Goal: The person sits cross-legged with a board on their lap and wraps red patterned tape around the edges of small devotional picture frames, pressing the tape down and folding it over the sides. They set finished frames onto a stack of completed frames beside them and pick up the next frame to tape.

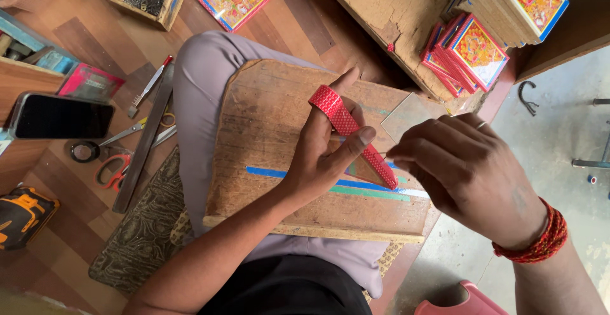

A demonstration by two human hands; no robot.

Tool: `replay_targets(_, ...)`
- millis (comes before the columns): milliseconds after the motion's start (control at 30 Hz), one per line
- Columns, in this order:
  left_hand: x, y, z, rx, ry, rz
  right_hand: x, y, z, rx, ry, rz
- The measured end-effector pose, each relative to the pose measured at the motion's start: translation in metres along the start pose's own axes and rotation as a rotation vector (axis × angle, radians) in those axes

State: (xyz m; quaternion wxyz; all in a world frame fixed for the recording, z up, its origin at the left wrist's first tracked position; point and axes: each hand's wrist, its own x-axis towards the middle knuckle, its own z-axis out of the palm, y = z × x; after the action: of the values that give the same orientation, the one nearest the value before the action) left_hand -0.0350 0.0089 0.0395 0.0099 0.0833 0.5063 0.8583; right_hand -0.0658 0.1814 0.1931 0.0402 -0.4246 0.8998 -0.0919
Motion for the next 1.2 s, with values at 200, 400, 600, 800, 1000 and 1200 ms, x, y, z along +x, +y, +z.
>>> replay_targets(200,0.001,0.0,-0.002,-0.011,-0.011,0.002,0.006,0.006,0.001,0.042,-0.02,-0.054)
replay_targets(400,-0.001,0.0,0.0,-0.065,-0.011,-0.012,0.015,0.008,0.004,-0.046,-0.07,-0.081)
replay_targets(600,-0.002,-0.002,-0.001,-0.036,-0.018,-0.005,0.017,0.006,0.004,-0.082,-0.085,-0.105)
replay_targets(800,-0.003,-0.002,0.0,0.017,-0.015,0.017,0.019,0.002,0.001,-0.135,-0.119,-0.106)
replay_targets(1000,0.001,-0.003,0.002,-0.023,-0.011,-0.018,0.018,-0.008,-0.003,-0.319,-0.099,-0.114)
replay_targets(1200,0.006,-0.003,0.004,0.042,0.008,-0.002,0.012,-0.016,-0.003,-0.619,-0.164,-0.046)
